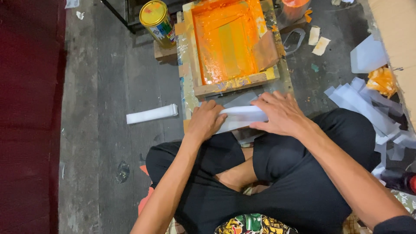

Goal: Manually screen printing orange ink onto white labels using a squeegee and a small screen frame.

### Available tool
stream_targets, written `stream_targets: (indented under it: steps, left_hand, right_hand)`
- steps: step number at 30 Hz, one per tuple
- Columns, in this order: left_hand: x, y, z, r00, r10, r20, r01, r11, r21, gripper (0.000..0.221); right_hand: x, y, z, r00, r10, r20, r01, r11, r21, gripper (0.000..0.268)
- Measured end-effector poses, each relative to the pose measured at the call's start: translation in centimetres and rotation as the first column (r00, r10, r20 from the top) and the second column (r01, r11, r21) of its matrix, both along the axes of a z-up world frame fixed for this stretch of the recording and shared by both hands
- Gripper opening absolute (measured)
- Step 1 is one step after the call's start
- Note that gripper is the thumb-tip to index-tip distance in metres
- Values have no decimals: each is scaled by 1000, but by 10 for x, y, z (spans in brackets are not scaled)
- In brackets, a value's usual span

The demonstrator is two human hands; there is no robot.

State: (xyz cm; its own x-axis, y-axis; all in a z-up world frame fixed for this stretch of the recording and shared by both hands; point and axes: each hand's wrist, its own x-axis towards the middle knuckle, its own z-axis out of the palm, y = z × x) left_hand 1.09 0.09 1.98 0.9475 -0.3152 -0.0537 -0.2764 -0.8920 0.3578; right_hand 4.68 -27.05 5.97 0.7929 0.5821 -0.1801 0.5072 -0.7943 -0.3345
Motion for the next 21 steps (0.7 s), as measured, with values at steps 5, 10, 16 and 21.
stream_targets:
  steps: [5, 10, 16, 21]
  left_hand:
    - [-30, -7, 20, 997, -46, 62, 45, 999, 15, 48]
    - [-43, -11, 4, 996, 6, 84, -14, 996, 91, 71]
    - [-31, -16, 1, 997, 63, 37, -67, 992, 104, 67]
    - [-19, -14, -10, 996, 82, -35, -78, 992, 100, 60]
  right_hand:
    - [-13, -12, -28, 981, 96, 171, -92, 995, -32, 55]
    - [-18, -15, -37, 929, 152, 338, -169, 985, 21, 48]
    - [-7, -10, -38, 976, 78, 204, -68, 996, -54, 50]
    - [-4, -2, -13, 994, 61, 93, -60, 998, -15, 60]
